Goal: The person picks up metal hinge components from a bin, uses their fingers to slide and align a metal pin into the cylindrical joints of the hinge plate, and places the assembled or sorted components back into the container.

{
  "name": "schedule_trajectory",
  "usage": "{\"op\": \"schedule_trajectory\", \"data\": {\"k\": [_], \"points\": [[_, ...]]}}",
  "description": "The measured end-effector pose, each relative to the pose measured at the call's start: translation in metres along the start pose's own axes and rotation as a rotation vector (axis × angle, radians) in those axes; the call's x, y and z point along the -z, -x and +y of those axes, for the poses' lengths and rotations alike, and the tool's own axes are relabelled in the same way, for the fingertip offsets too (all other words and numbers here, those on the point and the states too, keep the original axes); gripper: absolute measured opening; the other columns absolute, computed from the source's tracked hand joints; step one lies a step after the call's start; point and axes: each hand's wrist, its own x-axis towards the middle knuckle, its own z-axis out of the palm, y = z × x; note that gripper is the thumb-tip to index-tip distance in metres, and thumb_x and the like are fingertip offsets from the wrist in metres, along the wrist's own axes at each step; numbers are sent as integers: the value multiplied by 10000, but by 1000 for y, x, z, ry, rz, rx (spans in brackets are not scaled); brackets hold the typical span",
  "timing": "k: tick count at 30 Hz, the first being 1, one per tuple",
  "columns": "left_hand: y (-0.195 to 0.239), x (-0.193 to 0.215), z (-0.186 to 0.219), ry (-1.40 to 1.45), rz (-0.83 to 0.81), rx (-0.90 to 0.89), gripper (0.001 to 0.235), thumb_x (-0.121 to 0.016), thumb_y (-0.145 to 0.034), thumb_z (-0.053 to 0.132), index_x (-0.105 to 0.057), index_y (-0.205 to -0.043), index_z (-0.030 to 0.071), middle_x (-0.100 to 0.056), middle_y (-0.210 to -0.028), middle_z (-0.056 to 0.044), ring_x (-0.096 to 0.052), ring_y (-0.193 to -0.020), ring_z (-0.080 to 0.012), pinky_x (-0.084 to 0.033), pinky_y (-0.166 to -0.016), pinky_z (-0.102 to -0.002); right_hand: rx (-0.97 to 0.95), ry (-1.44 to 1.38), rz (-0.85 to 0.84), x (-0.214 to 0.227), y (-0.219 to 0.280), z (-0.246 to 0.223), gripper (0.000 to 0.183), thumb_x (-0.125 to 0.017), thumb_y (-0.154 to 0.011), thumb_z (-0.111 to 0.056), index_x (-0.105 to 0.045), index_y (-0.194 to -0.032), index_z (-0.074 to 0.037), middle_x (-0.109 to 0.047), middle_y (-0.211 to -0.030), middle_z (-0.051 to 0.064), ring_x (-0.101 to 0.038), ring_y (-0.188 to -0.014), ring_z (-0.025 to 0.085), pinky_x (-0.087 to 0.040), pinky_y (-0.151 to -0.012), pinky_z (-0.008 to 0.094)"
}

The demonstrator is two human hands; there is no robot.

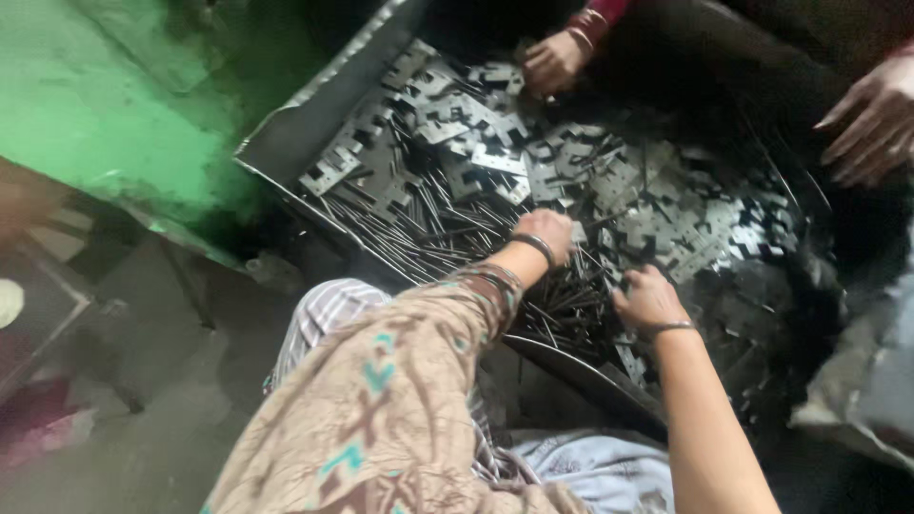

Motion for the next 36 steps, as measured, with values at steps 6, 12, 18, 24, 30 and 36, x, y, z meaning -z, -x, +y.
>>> {"op": "schedule_trajectory", "data": {"k": [6, 12, 18, 24, 30, 36], "points": [[-2, -13, 30, 96, 80, 168, 323, -709, -851, 228, -732, -1145, 96, -678, -1216, -148, -625, -1177, -316, -559, -930, -405, -239, -143, -103, -10, 7, 27, 478, -777, -799, -311, -748, -1221, -89, -712, -1247, 222, -669, -1177, 374, -529, -1033, 441], [2, -17, 45, 392, 47, 50, 429, -648, -882, 171, -550, -1286, 65, -718, -1155, -181, -700, -1048, -337, -550, -924, -437, -363, -171, -97, 8, 40, 15, 605, -874, -689, -249, -708, -1243, -69, -738, -1200, 220, -699, -1138, 363, -554, -987, 457], [18, -49, -31, 2090, 148, 130, 252, -674, -961, 308, -668, -1015, 61, -640, -882, -82, -607, -748, -224, -532, -630, -405, -365, -163, -12, 14, 89, 13, 428, -808, -791, -237, -741, -1185, -85, -706, -1207, 225, -642, -1157, 426, -515, -976, 504], [90, 1, -51, 2337, -112, 125, 241, -502, -1043, 61, -585, -1222, -78, -665, -1165, -233, -716, -1015, -319, -636, -915, -413, -24, -630, 247, 59, 150, 9, 333, -590, -830, 81, -717, -1120, -23, -686, -1099, 106, -678, -999, 219, -522, -884, 295], [125, -34, 33, 2132, -721, 97, 384, -404, -999, 132, -638, -1252, -38, -723, -1114, -188, -729, -984, -293, -621, -887, -446, 229, -1061, -43, 111, 154, -47, 375, -486, -750, 140, -690, -1043, 26, -686, -1086, 58, -645, -1027, 128, -539, -906, 240], [120, -78, 55, 2432, -602, 30, 579, -397, -1016, 593, -633, -1154, 82, -722, -998, -103, -732, -871, -234, -622, -802, -421, 202, -631, 238, 97, 143, -125, 526, -688, -835, 62, -614, -1352, -4, -590, -1353, 176, -672, -1049, 269, -546, -906, 306]]}}
